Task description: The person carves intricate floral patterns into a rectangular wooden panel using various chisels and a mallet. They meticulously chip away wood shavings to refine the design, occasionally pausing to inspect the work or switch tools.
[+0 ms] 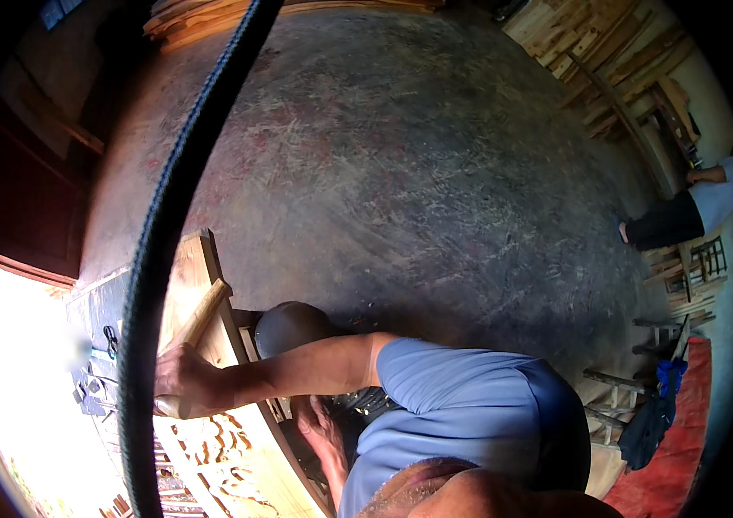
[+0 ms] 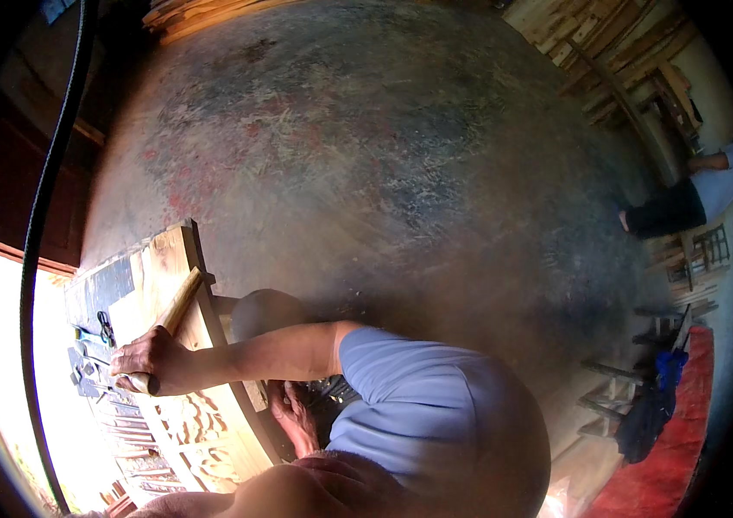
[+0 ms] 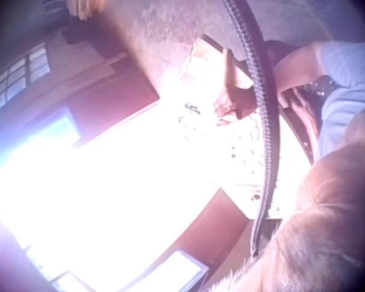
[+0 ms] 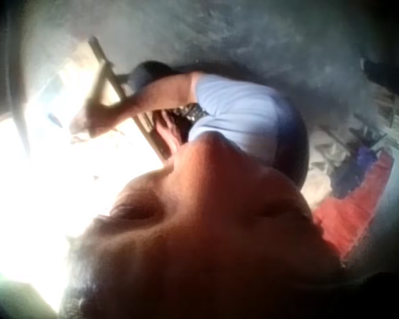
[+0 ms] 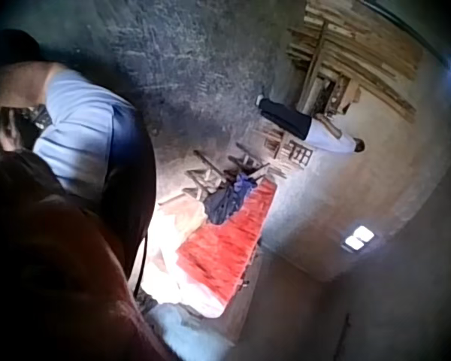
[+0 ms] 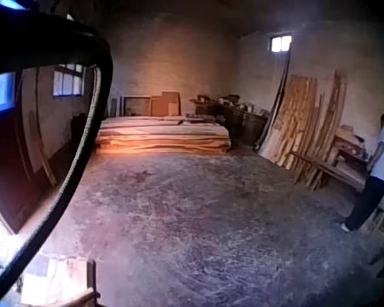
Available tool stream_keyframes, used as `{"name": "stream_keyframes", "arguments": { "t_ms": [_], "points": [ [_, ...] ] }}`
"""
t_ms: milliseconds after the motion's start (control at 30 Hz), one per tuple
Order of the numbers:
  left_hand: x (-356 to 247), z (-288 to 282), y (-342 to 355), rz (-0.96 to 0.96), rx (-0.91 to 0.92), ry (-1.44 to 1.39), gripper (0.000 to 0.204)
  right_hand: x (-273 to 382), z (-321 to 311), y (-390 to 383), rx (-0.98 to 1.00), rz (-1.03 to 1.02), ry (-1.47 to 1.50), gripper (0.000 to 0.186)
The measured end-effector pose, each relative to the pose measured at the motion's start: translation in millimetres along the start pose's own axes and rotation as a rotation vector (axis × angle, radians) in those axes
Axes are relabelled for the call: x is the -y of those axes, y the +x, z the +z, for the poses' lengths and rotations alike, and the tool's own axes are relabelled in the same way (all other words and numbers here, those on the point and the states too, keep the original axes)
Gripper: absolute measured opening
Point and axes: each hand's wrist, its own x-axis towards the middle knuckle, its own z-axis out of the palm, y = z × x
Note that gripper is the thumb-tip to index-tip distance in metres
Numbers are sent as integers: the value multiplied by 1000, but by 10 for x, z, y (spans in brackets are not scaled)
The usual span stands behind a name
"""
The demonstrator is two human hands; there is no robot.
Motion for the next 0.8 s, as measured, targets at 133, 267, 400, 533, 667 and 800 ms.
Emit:
{"name": "stream_keyframes", "arguments": {
  "t_ms": [133,267,400,533,667,800],
  "points": [
    [-370,8,-20,73,-69,28,32,52,14,-10,2,-17,-1,16],
    [-400,-90,-45,242,-104,274,34,68,58,-28,89,-18,38,16],
    [-480,-178,-59,283,-67,364,36,113,118,-52,56,-45,48,15],
    [-461,-221,-37,271,-51,419,35,144,170,-98,127,-23,-13,20],
    [-511,-239,-33,267,-32,459,34,-7,229,-88,-98,-216,-137,28],
    [-635,-248,-113,306,-53,389,40,221,-200,179,-56,-250,-136,39]
  ]
}}
